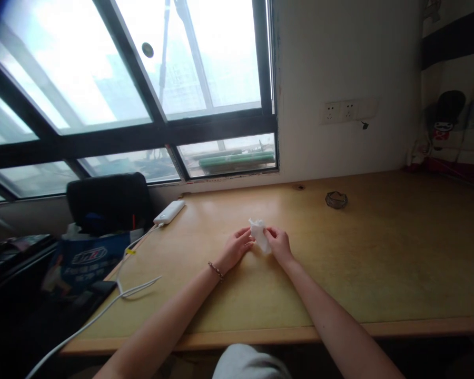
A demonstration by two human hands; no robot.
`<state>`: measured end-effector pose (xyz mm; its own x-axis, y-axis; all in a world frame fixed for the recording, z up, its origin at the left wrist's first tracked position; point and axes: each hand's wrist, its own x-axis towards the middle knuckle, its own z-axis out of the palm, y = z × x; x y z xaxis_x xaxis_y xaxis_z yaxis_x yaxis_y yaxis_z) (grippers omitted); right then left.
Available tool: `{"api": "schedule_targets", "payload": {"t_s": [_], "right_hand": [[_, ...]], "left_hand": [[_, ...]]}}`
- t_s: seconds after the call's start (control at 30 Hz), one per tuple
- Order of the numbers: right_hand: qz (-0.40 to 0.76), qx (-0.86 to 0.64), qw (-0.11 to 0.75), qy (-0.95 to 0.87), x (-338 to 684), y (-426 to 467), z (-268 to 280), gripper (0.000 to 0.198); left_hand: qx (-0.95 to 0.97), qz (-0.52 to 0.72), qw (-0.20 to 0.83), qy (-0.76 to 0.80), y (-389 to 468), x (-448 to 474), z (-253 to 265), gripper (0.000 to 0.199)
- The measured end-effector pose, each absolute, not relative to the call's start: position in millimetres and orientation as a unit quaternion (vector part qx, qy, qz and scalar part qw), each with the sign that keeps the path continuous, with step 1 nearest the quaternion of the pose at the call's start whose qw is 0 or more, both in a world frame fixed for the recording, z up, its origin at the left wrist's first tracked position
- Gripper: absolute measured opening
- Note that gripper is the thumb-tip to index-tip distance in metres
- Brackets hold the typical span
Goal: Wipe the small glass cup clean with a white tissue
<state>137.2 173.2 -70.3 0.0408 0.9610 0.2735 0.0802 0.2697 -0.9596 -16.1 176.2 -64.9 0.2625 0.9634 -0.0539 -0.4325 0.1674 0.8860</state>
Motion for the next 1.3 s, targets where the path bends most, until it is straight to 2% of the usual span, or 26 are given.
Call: {"api": "schedule_targets", "payload": {"t_s": [0.27, 0.43, 0.63, 0.8, 1.07, 1.3], "right_hand": [[0.423, -0.428, 0.522, -0.604, 135, 168, -67, 0.03], [0.462, -0.435, 0.495, -0.594, 133, 161, -60, 0.036], [0.413, -0.423, 0.499, -0.634, 131, 157, -56, 0.038], [0.401, -0.442, 0.529, -0.603, 134, 165, -65, 0.025], [0.465, -0.421, 0.644, -0.438, 147, 184, -76, 0.031], [0.5, -0.42, 0.654, -0.384, 148, 185, -76, 0.031]], "left_hand": [[0.394, 0.523, 0.677, 0.337, 175, -16, -66, 0.031], [0.425, 0.521, 0.668, 0.317, 172, -14, -63, 0.034], [0.488, 0.503, 0.626, 0.342, 165, -11, -57, 0.045], [0.502, 0.524, 0.594, 0.347, 167, -12, -59, 0.045], [0.423, 0.535, 0.656, 0.324, 175, -14, -66, 0.041], [0.419, 0.535, 0.651, 0.339, 175, -14, -67, 0.039]]}}
